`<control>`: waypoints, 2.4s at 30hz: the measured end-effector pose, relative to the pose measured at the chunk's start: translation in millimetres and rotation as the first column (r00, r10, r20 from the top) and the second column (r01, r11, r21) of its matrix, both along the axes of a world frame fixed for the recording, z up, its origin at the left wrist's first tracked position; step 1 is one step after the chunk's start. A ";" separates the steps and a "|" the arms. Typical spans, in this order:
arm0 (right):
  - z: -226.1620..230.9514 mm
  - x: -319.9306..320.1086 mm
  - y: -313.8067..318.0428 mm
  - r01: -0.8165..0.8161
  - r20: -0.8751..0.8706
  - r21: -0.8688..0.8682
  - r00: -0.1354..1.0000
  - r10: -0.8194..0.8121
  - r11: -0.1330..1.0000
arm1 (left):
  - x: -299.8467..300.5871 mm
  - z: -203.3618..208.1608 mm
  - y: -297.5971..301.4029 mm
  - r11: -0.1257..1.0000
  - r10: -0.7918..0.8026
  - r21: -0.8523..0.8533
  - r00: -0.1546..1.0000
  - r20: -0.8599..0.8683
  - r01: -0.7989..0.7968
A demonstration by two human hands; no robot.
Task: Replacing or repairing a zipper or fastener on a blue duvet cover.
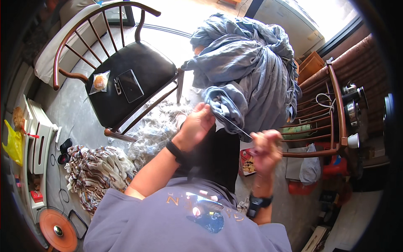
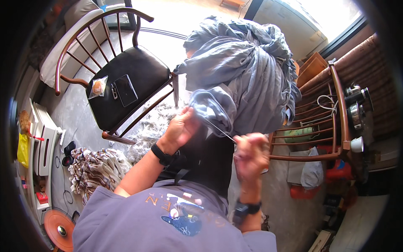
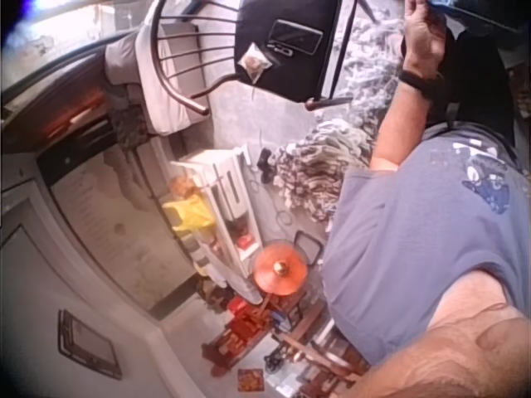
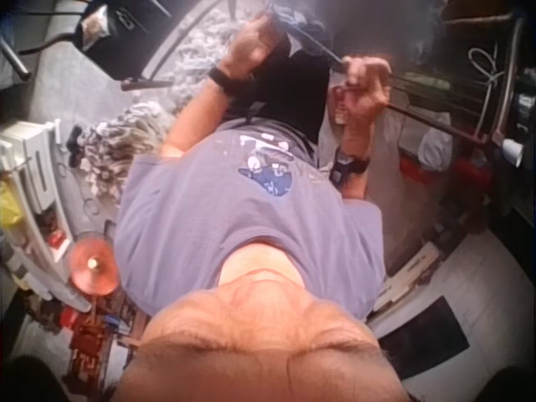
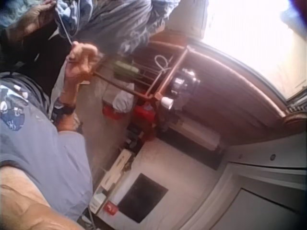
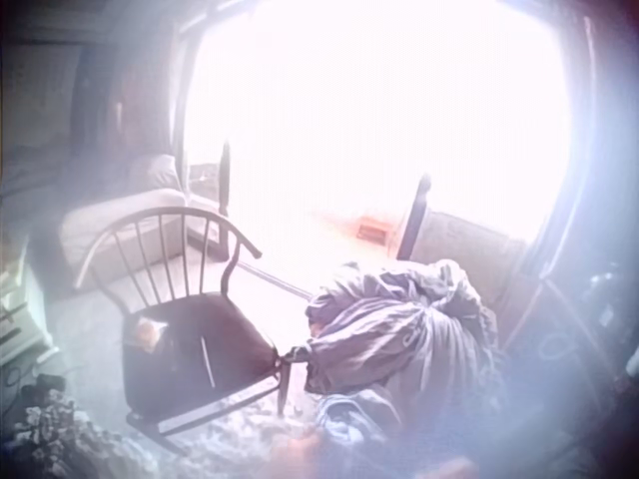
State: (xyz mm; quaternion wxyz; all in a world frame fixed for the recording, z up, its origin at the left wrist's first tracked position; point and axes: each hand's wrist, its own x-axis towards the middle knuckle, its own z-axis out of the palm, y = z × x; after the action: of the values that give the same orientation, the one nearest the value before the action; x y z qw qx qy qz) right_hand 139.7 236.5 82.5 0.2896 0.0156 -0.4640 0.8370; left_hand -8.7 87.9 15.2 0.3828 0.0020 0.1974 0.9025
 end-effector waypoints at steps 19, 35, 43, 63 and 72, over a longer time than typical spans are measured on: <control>-12.9 -38.6 -22.3 -0.072 0.209 0.940 0.894 -0.396 0.334 | -0.1 -10.2 -34.1 0.947 -0.188 -0.281 0.978 -0.086 0.158; -33.4 -60.6 -24.3 -0.123 0.204 0.952 0.937 -0.283 0.279 | 6.7 -10.6 -28.0 0.969 -0.201 -0.164 0.975 -0.095 0.184; 65.8 -16.3 -5.9 -0.338 -0.027 -0.120 0.941 0.337 0.933 | -0.4 -9.7 -41.2 0.982 -0.070 -0.169 0.996 0.054 0.078; 18.8 -127.4 3.9 -0.067 0.084 0.986 0.990 -0.109 0.153 | -8.7 -5.3 -29.1 0.966 -0.132 -0.249 0.958 -0.253 0.068; 40.9 -183.4 68.3 -0.192 0.118 0.973 0.890 -0.440 -0.129 | -65.7 -7.4 -49.5 0.797 -0.391 -0.603 0.736 -0.553 -0.029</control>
State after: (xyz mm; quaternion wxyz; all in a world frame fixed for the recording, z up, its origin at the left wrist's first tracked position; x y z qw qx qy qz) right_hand -43.7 304.7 123.4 0.1537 0.0019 -0.9763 0.1523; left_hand -74.5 38.4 7.8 0.3621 0.2215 0.5791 0.6961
